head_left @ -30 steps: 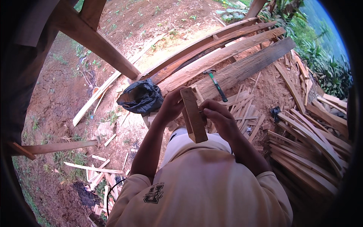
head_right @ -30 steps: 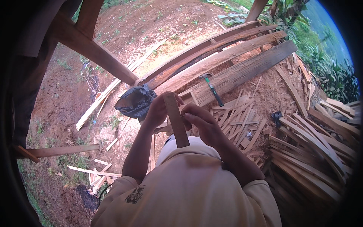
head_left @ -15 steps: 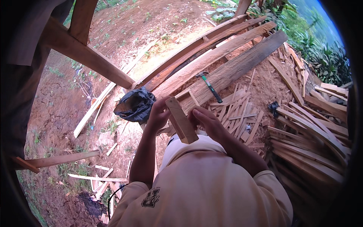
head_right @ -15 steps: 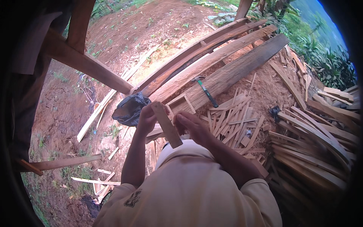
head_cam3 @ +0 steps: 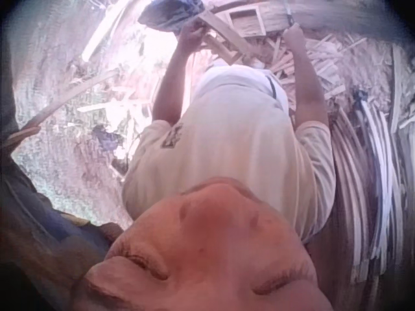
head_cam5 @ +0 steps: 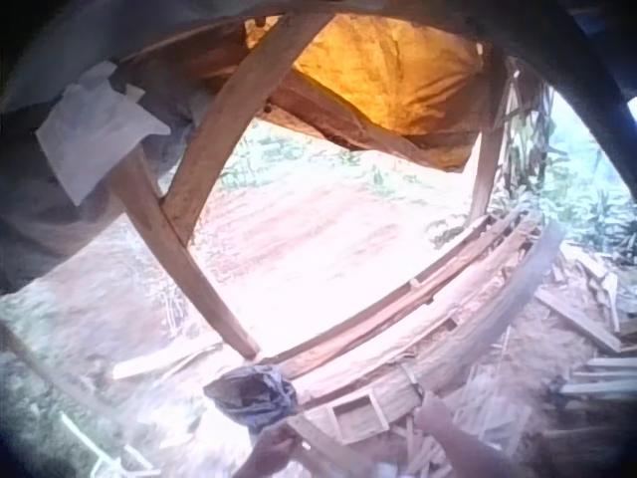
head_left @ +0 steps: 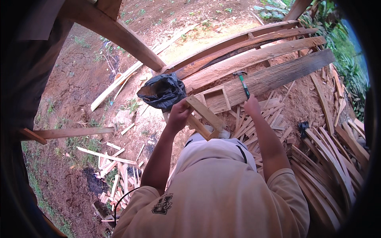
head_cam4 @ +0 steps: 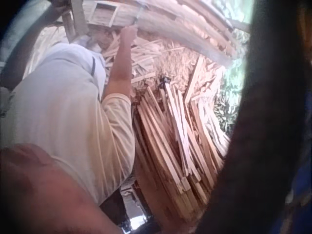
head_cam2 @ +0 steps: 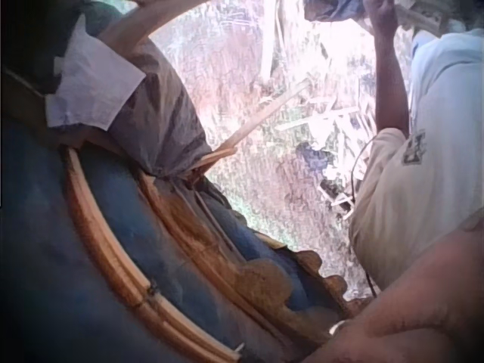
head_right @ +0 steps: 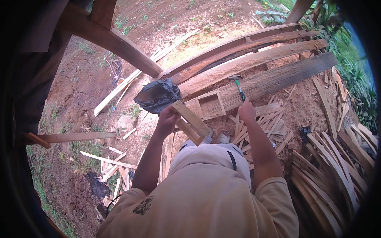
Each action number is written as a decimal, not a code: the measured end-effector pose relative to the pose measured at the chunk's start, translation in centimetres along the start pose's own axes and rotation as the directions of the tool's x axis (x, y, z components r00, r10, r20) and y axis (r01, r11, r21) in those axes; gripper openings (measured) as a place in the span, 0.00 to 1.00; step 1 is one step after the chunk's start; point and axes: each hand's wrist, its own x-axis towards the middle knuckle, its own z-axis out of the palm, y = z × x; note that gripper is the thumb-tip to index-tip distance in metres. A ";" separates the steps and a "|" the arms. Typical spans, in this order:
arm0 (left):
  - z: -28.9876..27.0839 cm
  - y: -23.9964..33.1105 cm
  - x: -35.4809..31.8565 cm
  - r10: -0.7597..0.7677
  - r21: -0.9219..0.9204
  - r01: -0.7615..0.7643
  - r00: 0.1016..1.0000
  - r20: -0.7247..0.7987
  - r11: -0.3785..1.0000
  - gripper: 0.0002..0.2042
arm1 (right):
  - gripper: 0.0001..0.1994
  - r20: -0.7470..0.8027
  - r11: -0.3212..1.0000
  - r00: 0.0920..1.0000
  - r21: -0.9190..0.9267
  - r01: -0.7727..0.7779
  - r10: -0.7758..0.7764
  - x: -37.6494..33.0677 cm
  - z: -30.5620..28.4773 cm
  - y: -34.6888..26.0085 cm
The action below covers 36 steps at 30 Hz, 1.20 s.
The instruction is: The person assembles small wooden boxes by hand, using a hammer to drive nails into the joints. They repeatedly pick up wooden pieces, align them, and hammer them together on a wooden workbench.
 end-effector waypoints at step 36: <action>8.7 -15.6 25.0 0.280 0.707 -0.576 0.817 0.504 0.410 0.23 | 0.07 0.481 0.696 0.877 0.634 -0.339 -0.011 6.3 -10.8 3.8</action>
